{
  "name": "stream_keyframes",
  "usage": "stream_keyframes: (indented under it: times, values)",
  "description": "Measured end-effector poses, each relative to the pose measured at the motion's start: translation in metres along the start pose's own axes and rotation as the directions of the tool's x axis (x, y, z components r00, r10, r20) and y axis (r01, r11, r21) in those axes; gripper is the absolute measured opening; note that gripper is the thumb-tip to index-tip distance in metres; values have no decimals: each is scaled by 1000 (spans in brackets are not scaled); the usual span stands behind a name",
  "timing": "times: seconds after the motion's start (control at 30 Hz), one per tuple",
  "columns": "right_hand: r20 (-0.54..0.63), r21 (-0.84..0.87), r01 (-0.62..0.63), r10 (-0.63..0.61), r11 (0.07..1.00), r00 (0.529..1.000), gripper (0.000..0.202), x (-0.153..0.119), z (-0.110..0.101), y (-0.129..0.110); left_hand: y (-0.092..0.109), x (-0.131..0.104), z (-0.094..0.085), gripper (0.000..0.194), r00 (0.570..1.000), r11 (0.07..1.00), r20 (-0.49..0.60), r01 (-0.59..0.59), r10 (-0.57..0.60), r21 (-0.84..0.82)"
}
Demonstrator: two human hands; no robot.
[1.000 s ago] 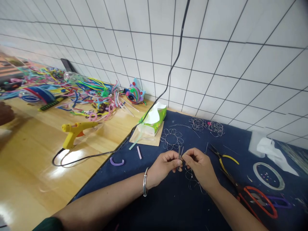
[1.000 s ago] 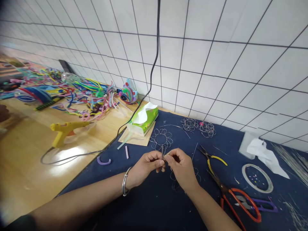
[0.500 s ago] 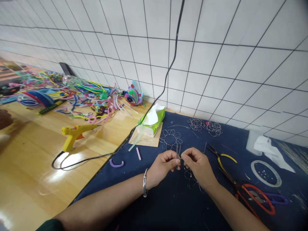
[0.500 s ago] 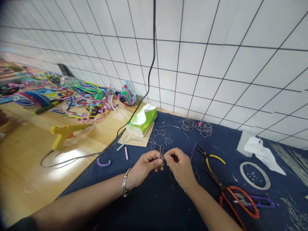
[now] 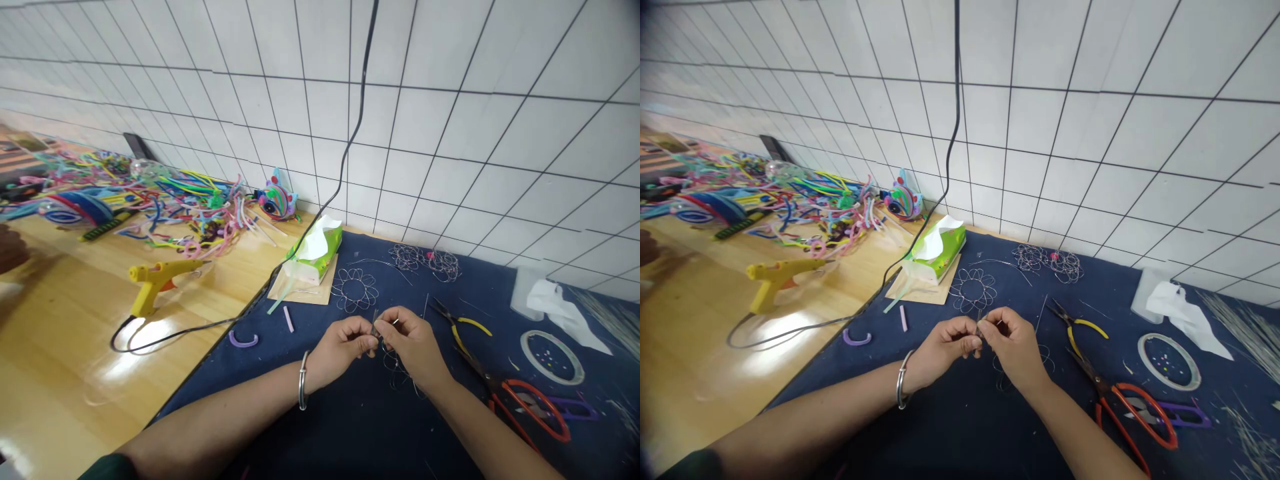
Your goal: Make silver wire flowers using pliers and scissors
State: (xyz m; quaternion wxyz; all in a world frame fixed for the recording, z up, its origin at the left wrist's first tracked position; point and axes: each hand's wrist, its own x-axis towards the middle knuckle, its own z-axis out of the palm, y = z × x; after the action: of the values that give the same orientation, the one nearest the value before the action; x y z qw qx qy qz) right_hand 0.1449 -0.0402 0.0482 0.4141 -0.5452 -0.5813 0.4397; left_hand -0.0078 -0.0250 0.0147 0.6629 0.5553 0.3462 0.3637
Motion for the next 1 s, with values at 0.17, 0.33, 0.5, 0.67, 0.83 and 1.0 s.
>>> stream_keyframes:
  times: [0.17, 0.33, 0.5, 0.67, 0.83, 1.0]
  values:
    - [-2, 26, 7, -7, 1000, 1000, 18, 0, 0, 1, -3, 0, 0, 19, 1000, 1000, -23, -15, 14, -14]
    - [-9, 25, -22, 22, 999, 1000, 21, -1, -1, 0, -3, 1, 0, 20, 999, 1000, -51, -17, 16, -20]
    - [2, 43, -24, 24, 999, 1000, 20, -2, -1, -2, -5, 1, 0, 20, 998, 1000, -59, -19, 18, -9]
    - [-6, 52, -24, 24, 998, 1000, 19, -1, 0, -2, -6, 0, 0, 20, 997, 1000, -68, -27, 27, -5]
    - [-7, 51, -24, 25, 998, 1000, 18, -2, 1, 0, -5, 0, 1, 19, 997, 1000, -70, -20, 19, -13]
    - [-6, 54, -29, 29, 998, 1000, 18, -2, 1, 1, -5, 0, 2, 18, 996, 999, -79, -33, 31, -22]
